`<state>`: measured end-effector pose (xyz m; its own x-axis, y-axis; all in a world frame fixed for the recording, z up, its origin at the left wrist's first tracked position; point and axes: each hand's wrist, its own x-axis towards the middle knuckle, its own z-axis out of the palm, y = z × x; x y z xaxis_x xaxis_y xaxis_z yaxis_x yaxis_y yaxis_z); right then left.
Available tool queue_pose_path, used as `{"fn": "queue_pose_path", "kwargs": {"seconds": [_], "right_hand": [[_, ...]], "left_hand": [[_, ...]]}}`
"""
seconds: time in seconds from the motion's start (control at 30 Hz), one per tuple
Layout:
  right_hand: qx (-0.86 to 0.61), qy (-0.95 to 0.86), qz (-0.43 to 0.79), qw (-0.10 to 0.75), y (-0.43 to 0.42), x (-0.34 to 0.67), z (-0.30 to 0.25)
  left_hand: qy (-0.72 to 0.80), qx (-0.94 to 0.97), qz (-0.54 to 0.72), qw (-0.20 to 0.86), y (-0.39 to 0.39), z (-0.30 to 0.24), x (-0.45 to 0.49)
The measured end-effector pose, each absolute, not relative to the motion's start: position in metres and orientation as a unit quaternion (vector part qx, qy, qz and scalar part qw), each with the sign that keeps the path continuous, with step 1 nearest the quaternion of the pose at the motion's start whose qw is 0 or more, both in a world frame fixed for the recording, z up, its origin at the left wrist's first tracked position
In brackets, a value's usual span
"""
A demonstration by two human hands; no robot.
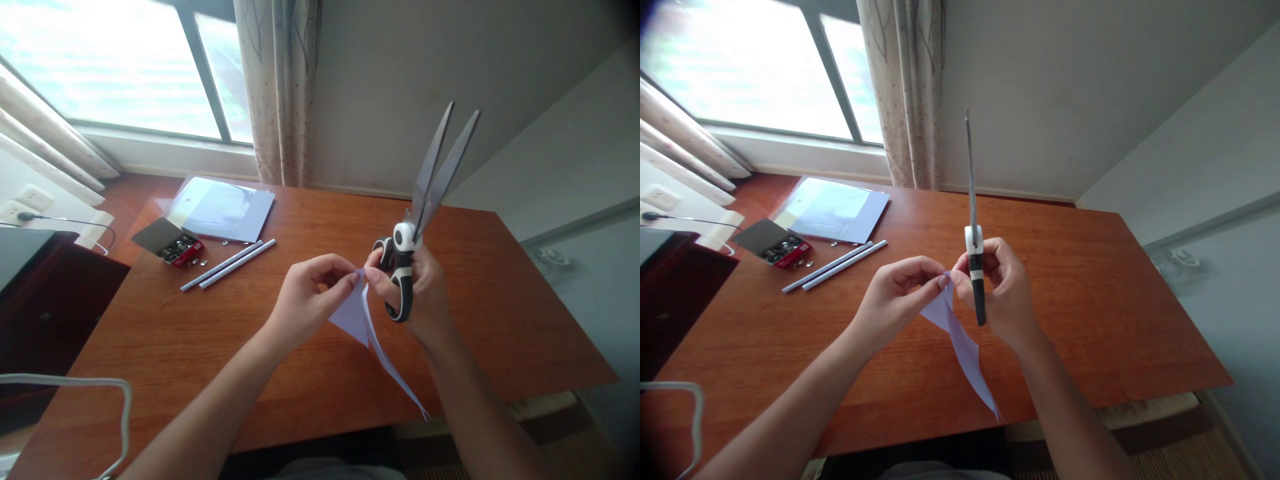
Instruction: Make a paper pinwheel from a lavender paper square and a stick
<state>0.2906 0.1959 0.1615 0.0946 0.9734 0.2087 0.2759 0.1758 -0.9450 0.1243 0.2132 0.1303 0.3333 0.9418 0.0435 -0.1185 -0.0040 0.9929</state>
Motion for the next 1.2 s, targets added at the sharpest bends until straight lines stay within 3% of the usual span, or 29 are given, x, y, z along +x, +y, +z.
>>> {"fn": "queue_pose_path", "kwargs": {"seconds": [0.2,0.5,0.93,1.2], "right_hand": [[-0.517,-0.517,0.457,0.507,0.2055,0.2933,0.1620],[-0.484,-0.515,0.547,0.450,0.2056,0.3006,0.1619],[-0.496,-0.516,0.513,0.474,0.2000,0.2978,0.1671],[-0.504,-0.518,0.501,0.476,0.1996,0.2945,0.1691]], "left_hand": [[0.382,0.653,0.462,0.463,0.2101,0.1376,0.1224],[0.359,0.695,0.469,0.409,0.2119,0.1375,0.1220],[0.358,0.641,0.489,0.471,0.2109,0.1317,0.1231],[0.370,0.647,0.490,0.451,0.2103,0.1355,0.1240]]}}
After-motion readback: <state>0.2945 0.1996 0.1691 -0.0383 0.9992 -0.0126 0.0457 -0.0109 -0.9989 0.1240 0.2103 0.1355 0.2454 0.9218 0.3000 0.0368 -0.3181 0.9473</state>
